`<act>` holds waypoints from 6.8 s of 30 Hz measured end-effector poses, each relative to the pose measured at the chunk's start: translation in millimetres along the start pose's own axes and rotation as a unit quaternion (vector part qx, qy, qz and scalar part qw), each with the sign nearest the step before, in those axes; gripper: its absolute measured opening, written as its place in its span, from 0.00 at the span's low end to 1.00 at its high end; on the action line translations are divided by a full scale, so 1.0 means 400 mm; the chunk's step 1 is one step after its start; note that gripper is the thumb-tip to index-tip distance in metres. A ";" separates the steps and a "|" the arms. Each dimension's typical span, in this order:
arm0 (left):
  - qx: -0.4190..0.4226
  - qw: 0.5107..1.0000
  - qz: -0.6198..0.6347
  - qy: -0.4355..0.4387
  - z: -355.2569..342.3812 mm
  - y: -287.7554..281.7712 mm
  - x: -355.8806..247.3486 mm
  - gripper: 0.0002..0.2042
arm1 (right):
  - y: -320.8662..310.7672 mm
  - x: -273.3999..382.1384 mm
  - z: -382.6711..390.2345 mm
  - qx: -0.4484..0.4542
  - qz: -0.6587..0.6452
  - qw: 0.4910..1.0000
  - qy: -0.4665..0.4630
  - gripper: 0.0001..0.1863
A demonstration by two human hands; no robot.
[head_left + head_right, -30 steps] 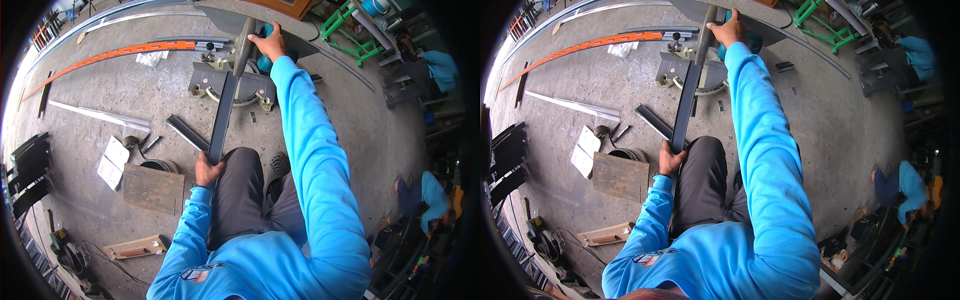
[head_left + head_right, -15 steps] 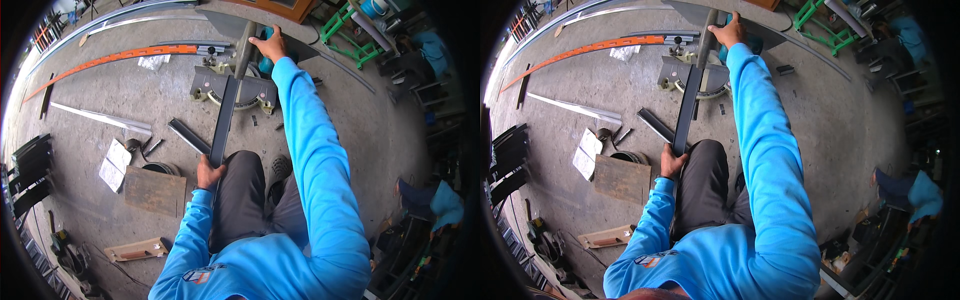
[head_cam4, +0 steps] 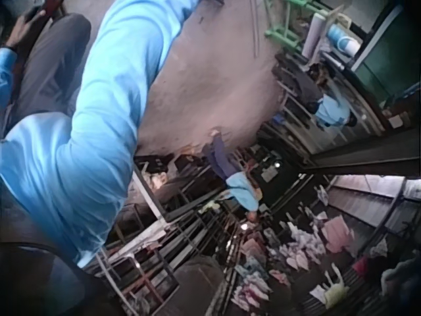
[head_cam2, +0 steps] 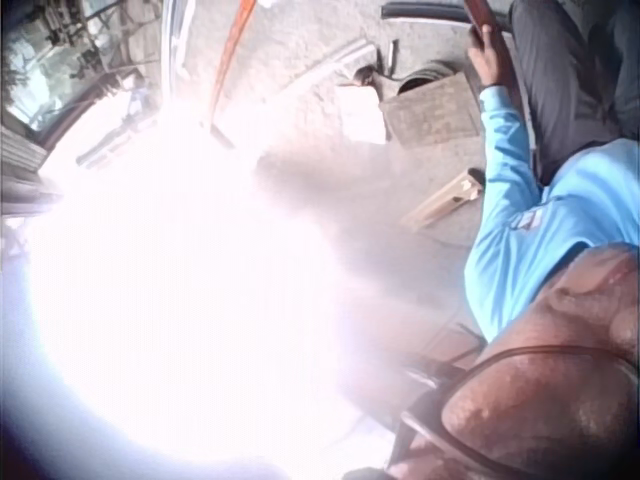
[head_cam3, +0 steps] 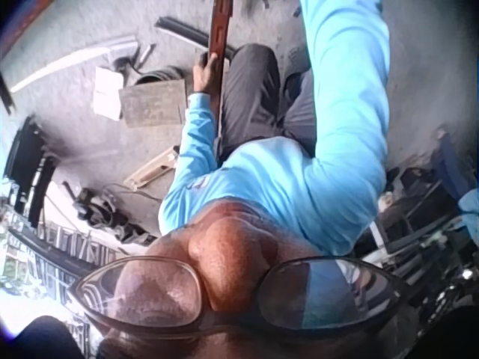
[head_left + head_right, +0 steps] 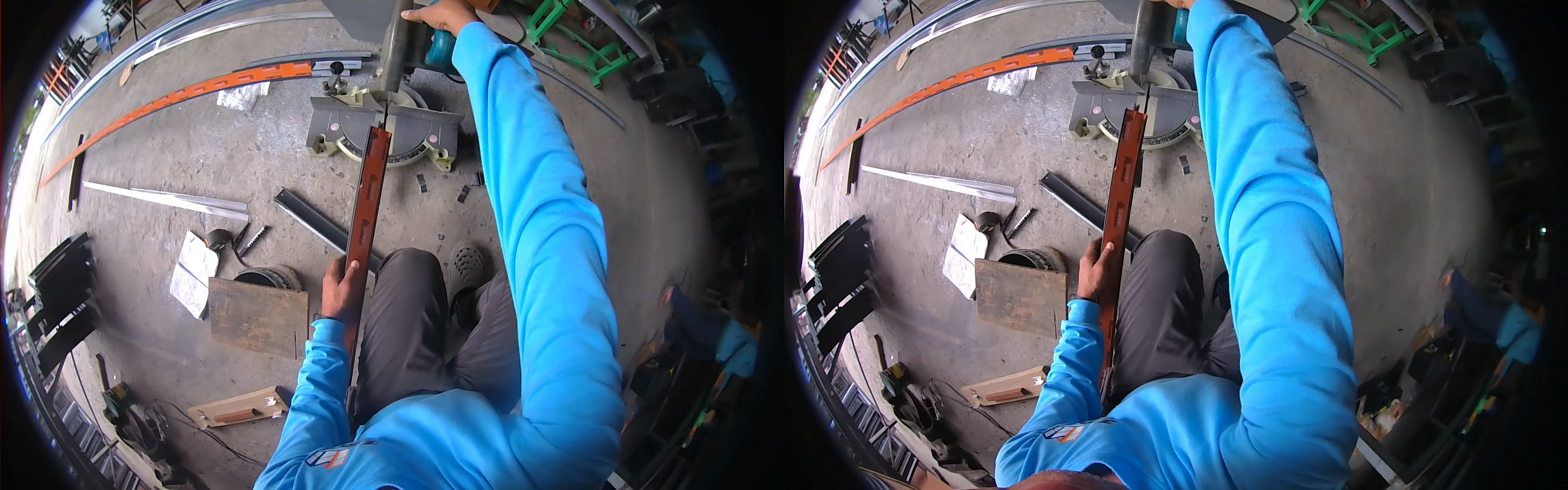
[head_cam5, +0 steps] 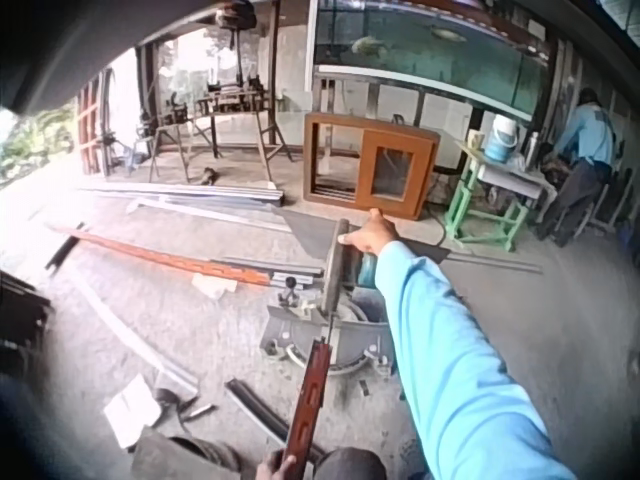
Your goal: Cutting metal profiles using a miter saw in a workshop.
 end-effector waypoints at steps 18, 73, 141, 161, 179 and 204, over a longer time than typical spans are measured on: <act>0.123 0.964 0.210 -0.103 0.003 0.035 0.016 0.30 | -0.002 -0.014 0.001 0.014 -0.013 0.999 0.026 0.62; 0.183 0.972 -0.110 0.103 0.547 -0.161 -1.416 0.32 | -1.449 0.172 0.225 0.090 -0.680 0.721 -0.096 0.35; 0.142 0.847 -0.489 -0.153 -0.480 -1.070 -0.198 0.21 | 0.755 0.306 0.676 0.110 -0.684 0.470 0.546 0.21; 0.321 0.824 -0.424 0.197 -1.063 -0.580 -0.574 0.17 | 0.979 0.227 0.621 0.098 -0.654 0.500 0.558 0.29; 0.465 0.838 -0.242 0.152 -1.084 -0.603 -0.847 0.17 | 1.126 0.046 0.839 0.406 0.237 0.880 0.059 0.29; 0.186 0.767 -0.301 0.535 -0.702 -0.756 -1.057 0.27 | 0.076 0.422 0.461 0.016 -0.505 0.856 -0.109 0.38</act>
Point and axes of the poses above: each hand's wrist, its own z-axis away from the middle knuckle, its own y-axis out of the palm, x = y × z, the point moved 5 cm from there along -z, towards the middle knuckle, and after that the axes turned 14 degrees about z, right-handed, at the moved point
